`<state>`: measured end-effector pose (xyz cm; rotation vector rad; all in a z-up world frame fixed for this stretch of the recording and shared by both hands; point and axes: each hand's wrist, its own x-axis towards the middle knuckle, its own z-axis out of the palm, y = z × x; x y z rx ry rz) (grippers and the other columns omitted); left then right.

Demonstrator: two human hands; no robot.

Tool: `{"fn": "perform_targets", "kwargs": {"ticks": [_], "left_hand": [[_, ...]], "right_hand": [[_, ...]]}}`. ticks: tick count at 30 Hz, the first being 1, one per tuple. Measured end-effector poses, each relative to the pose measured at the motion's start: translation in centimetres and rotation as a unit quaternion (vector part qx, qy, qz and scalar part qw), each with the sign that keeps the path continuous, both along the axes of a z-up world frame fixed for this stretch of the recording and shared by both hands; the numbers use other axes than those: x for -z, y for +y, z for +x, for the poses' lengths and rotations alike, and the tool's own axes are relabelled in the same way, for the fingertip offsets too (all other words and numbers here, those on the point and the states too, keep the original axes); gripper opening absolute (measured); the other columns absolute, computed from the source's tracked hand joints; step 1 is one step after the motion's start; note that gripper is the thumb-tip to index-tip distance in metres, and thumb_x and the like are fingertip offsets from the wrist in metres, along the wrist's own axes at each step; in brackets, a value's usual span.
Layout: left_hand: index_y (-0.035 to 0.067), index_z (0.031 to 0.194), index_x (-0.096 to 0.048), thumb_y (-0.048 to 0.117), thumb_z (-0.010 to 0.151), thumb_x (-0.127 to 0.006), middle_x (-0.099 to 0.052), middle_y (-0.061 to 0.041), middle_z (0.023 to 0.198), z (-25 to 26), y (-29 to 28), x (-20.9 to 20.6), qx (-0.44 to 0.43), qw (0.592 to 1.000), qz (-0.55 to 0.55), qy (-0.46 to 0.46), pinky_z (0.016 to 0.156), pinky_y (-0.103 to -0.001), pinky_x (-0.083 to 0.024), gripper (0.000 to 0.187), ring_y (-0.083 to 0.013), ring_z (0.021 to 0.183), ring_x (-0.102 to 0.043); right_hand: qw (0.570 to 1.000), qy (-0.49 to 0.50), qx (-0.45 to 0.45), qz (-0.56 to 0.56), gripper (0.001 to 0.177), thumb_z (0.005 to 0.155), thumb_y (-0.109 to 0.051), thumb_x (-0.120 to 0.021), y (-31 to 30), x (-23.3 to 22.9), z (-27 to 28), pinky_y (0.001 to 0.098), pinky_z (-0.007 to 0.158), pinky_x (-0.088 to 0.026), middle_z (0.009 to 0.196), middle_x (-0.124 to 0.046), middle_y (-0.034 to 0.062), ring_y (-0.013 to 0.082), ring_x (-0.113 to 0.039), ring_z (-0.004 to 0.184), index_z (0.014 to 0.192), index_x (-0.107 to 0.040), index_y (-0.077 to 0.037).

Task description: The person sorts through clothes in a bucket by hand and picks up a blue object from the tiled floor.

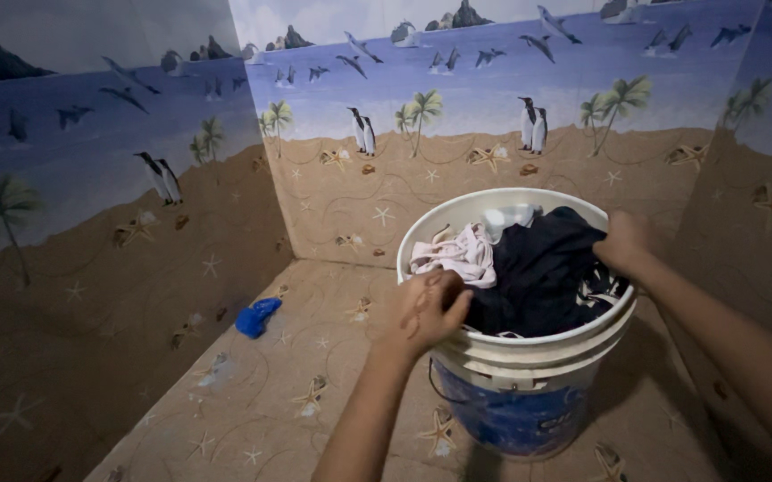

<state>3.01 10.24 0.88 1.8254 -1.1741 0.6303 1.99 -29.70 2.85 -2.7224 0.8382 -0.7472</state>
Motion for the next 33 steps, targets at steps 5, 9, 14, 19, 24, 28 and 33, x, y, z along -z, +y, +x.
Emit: {"fn": "perform_targets", "kwargs": {"ticks": [5, 9, 14, 19, 24, 28, 33], "left_hand": [[0.009, 0.117, -0.066, 0.022, 0.089, -0.071, -0.069, -0.014, 0.116, 0.2, 3.1, 0.0, -0.074, 0.997, -0.019, -0.027, 0.09, -0.044, -0.055, 0.032, -0.0365, 0.105, -0.068], [0.006, 0.123, -0.063, 0.02, 0.085, -0.072, -0.065, -0.016, 0.123, 0.1, 4.3, -0.7, -0.134, 0.989, -0.034, -0.059, 0.091, -0.047, -0.052, 0.041, -0.0397, 0.109, -0.064], [0.002, 0.126, -0.063, 0.021, 0.081, -0.074, -0.061, -0.018, 0.132, 1.2, 5.6, -0.1, -0.18, 0.978, -0.026, -0.1, 0.099, -0.049, -0.049, 0.051, -0.04, 0.118, -0.061], [0.001, 0.128, -0.064, 0.021, 0.081, -0.076, -0.052, -0.021, 0.145, 1.9, 7.1, 0.0, -0.193, 0.978, -0.002, -0.085, 0.111, -0.05, -0.042, 0.052, -0.0419, 0.133, -0.051], [0.0, 0.137, -0.058, 0.022, 0.078, -0.076, -0.042, -0.022, 0.155, 1.9, 8.0, -0.1, -0.227, 0.971, 0.01, -0.078, 0.114, -0.051, -0.035, 0.066, -0.0422, 0.143, -0.04], [0.002, 0.14, -0.055, 0.024, 0.078, -0.077, -0.04, -0.021, 0.158, 2.5, 8.4, -0.5, -0.253, 0.964, 0.024, -0.077, 0.115, -0.051, -0.034, 0.069, -0.0406, 0.146, -0.037], [0.007, 0.143, -0.052, 0.021, 0.075, -0.079, -0.04, -0.022, 0.155, 1.9, 8.9, -0.8, -0.274, 0.958, 0.06, -0.053, 0.107, -0.054, -0.035, 0.075, -0.041, 0.14, -0.041]], "right_hand": [[0.999, 0.003, -0.03, -0.013, 0.041, 0.077, -0.018, -0.076, 2.1, -1.0, -0.2, 0.0501, 0.086, -0.06, 0.103, -0.077, 0.0235, 0.0393, -0.076, 0.095, 0.117, -0.074, -0.007], [0.995, 0.011, -0.074, -0.062, 0.043, 0.077, -0.017, -0.074, 5.7, -2.8, -1.5, 0.051, 0.087, -0.058, 0.104, -0.075, 0.0206, 0.0394, -0.074, 0.097, 0.119, -0.072, -0.01], [0.983, -0.028, -0.14, -0.112, 0.043, 0.077, -0.014, -0.071, 10.0, -5.1, -2.3, 0.0513, 0.086, -0.056, 0.104, -0.074, 0.0197, 0.0403, -0.071, 0.099, 0.12, -0.07, -0.011], [0.975, -0.035, -0.195, -0.101, 0.055, 0.077, -0.009, -0.067, 12.7, -5.9, -1.9, 0.0497, 0.085, -0.057, 0.103, -0.073, 0.022, 0.0391, -0.072, 0.094, 0.132, -0.065, -0.011], [0.94, -0.097, -0.297, -0.137, 0.056, 0.079, -0.004, -0.063, 14.5, -6.3, -1.4, 0.0492, 0.086, -0.056, 0.108, -0.073, 0.0236, 0.0401, -0.071, 0.097, 0.135, -0.063, -0.011], [0.937, -0.075, -0.309, -0.147, 0.056, 0.079, -0.003, -0.062, 16.8, -7.0, -1.0, 0.0494, 0.086, -0.056, 0.111, -0.072, 0.0221, 0.0402, -0.071, 0.098, 0.135, -0.061, -0.011], [0.941, -0.033, -0.311, -0.129, 0.046, 0.087, -0.006, -0.062, 17.5, -6.9, -0.2, 0.0475, 0.093, -0.056, 0.119, -0.072, 0.017, 0.0361, -0.072, 0.104, 0.132, -0.062, -0.012]]}}
